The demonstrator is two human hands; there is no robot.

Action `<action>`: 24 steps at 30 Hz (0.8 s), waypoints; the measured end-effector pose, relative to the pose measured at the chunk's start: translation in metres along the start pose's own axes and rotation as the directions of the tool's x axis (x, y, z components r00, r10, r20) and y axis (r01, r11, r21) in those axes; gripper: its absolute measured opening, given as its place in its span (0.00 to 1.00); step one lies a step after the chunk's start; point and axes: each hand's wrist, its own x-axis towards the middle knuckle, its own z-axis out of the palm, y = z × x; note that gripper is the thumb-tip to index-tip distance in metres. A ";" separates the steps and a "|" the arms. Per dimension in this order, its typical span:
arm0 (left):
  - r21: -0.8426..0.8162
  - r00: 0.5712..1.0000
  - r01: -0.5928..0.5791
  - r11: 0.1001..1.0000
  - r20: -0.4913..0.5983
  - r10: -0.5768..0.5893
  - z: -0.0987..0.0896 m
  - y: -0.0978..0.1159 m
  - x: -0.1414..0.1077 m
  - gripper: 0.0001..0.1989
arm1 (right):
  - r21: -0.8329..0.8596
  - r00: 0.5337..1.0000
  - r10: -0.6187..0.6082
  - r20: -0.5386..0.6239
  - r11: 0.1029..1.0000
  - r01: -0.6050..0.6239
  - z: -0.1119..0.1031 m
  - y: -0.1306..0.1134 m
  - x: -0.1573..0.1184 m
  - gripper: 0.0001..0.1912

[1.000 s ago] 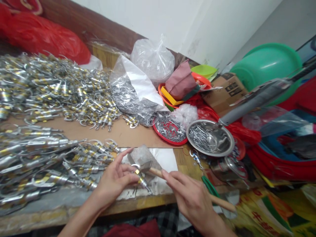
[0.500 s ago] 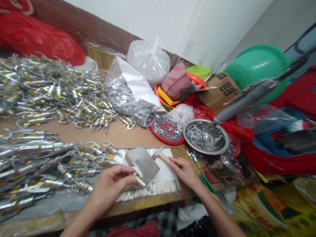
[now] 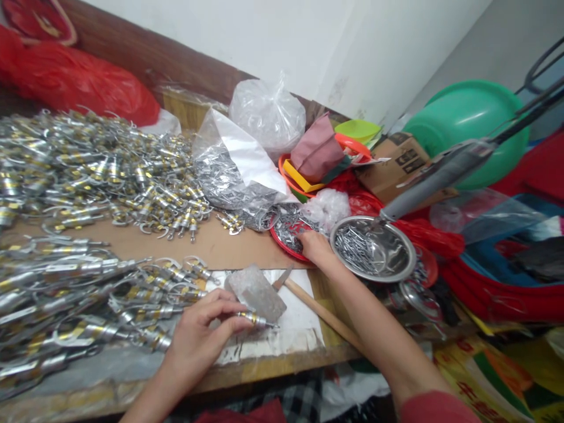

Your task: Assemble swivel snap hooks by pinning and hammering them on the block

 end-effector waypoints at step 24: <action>-0.078 0.986 0.147 0.986 -0.068 -0.153 0.008 -0.005 0.000 0.18 | 0.845 0.886 0.060 -0.459 0.337 0.415 -0.009 -0.112 -0.118 0.08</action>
